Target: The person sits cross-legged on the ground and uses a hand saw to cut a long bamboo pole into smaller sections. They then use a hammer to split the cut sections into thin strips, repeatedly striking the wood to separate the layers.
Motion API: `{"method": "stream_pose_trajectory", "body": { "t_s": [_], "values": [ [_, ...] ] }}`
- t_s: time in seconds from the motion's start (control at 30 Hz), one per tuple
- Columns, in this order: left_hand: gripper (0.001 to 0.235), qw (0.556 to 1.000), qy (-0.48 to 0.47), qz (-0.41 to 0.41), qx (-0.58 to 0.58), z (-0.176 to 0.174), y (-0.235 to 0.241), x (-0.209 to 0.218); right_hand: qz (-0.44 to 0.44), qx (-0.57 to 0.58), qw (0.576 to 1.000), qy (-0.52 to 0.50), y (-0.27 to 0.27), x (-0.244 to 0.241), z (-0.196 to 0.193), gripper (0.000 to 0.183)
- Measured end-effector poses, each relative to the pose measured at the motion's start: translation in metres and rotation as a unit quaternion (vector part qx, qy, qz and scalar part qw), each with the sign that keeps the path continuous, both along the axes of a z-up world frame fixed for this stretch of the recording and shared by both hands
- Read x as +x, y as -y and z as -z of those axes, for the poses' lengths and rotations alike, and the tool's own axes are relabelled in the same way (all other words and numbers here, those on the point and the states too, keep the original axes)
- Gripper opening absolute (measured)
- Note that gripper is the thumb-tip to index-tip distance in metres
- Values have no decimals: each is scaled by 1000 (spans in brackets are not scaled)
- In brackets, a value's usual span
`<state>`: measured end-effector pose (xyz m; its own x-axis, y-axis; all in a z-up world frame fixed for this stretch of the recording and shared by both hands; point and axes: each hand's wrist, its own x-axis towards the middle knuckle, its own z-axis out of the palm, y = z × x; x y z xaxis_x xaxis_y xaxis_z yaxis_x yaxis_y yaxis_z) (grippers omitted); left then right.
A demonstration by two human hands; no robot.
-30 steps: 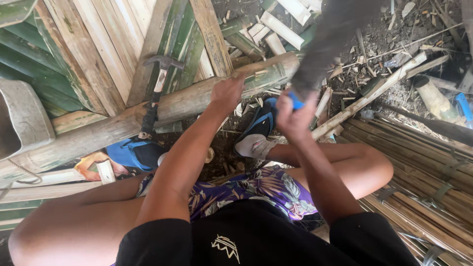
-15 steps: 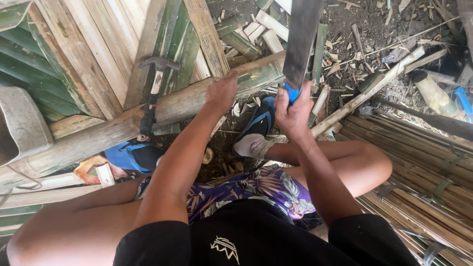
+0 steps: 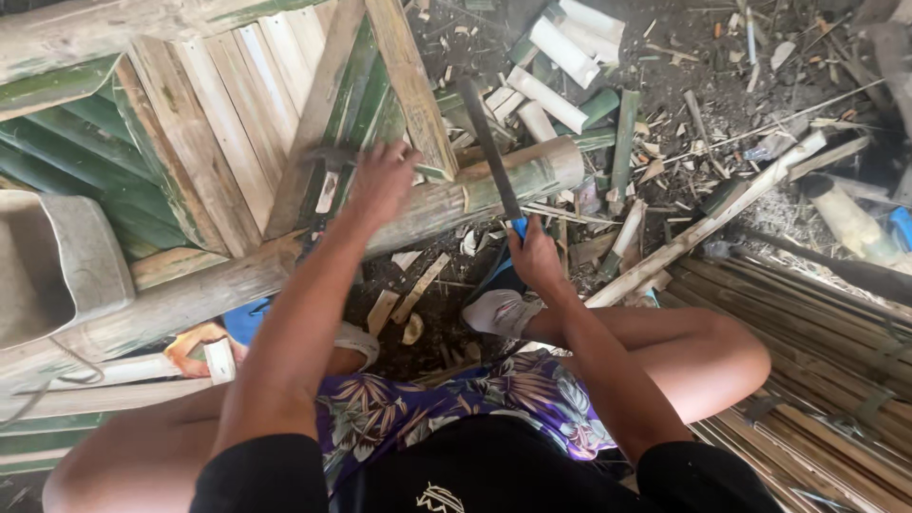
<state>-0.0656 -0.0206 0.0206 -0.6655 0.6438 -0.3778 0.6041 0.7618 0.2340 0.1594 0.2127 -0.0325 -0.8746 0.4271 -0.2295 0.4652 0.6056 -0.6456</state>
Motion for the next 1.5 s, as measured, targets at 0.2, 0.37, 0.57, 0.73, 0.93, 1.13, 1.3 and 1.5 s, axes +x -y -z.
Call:
{"method": "stream_pose_trajectory", "body": {
  "t_s": [0.2, 0.37, 0.57, 0.73, 0.93, 1.13, 1.3, 1.5],
  "values": [
    [44, 981, -128, 142, -23, 9, 5, -46, 20, 0, 999, -25, 7, -3, -2, 35],
    [73, 987, -148, 44, 54, 52, -26, -35, 67, -70, 994, 40, 10, -9, -28, 31],
    [87, 984, -40, -123, 122, 40, -7, 6, 114, -162, 976, 86, 5, -29, -43, 34],
    [80, 968, 58, -195, 149, 32, -7, 6, -44, 96, 994, -33, -16, -58, -54, 45],
    [62, 972, 6, -166, 164, 42, 15, 18, -167, 285, 943, 30, -1, -104, -82, 40],
    [52, 977, -54, -142, 151, 64, 32, 31, -189, 66, 979, -38, 63, -179, -29, 48],
    [52, 961, -23, -189, 201, 46, 39, 27, -163, 117, 976, -84, 89, -192, 6, 36],
    [52, 969, -9, -178, 174, 46, 39, 19, -153, 99, 981, -71, 92, -191, 9, 50]
  ]
}}
